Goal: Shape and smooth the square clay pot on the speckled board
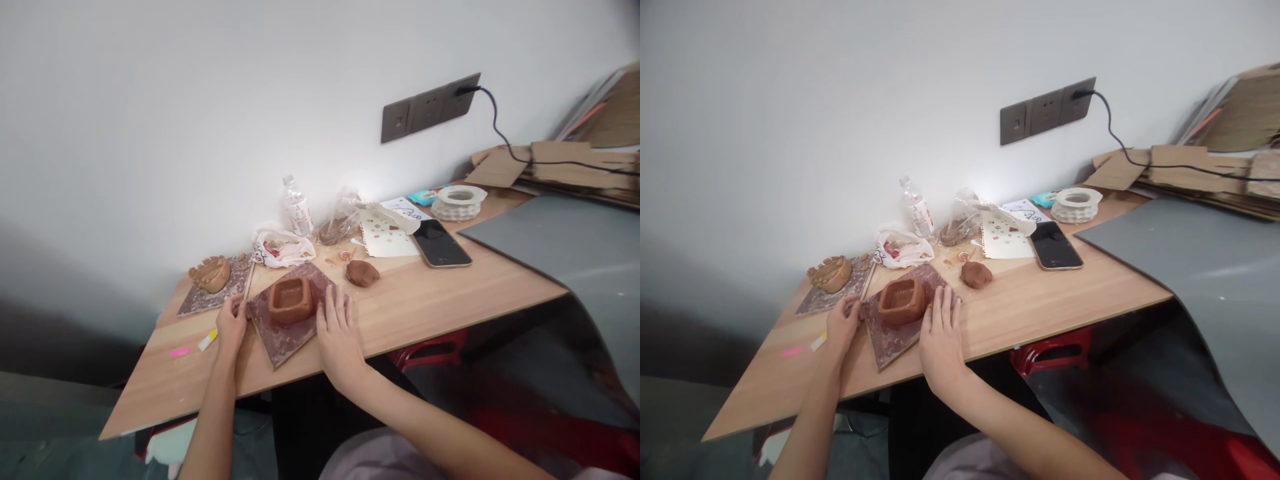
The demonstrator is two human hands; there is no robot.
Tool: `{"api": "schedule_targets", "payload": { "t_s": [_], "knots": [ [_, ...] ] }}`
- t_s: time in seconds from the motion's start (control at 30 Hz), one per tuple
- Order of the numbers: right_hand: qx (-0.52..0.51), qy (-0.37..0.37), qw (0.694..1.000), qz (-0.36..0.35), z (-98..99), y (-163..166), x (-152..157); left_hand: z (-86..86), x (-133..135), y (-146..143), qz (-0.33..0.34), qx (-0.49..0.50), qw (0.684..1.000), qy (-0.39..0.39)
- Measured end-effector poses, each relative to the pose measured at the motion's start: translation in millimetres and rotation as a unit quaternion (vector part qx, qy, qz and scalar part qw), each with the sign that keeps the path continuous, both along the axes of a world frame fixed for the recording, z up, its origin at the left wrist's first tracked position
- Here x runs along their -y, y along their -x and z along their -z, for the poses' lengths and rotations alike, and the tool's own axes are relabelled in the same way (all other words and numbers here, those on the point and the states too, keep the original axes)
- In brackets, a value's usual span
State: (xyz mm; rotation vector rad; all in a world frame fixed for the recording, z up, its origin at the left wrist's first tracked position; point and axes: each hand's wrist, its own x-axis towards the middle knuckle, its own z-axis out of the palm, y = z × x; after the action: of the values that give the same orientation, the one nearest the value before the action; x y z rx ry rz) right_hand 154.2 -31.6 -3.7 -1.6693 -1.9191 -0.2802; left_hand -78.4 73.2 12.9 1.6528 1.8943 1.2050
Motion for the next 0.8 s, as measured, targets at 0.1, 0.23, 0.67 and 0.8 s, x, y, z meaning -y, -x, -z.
{"api": "schedule_targets", "payload": {
  "t_s": [0.1, 0.23, 0.67, 0.8],
  "knots": [
    [-0.01, 0.036, 0.999, -0.003, -4.9, -0.7, -9.5, -1.2, 0.7, -0.3, -0.003, 0.0, 1.0, 0.003],
    [-0.016, 0.077, 0.997, -0.022, -7.4, 4.5, -8.5, -2.4, 1.6, -0.7, -0.001, 0.003, 1.0, 0.007],
    [-0.041, 0.019, 0.999, -0.014, 2.2, 20.5, 5.2, -4.7, 3.7, -3.2, 0.003, 0.01, 1.0, 0.003],
    [-0.045, 0.018, 0.999, -0.006, 5.9, 22.9, 11.9, -3.5, 3.6, -3.5, 0.002, 0.011, 1.0, -0.003]
  ]
}}
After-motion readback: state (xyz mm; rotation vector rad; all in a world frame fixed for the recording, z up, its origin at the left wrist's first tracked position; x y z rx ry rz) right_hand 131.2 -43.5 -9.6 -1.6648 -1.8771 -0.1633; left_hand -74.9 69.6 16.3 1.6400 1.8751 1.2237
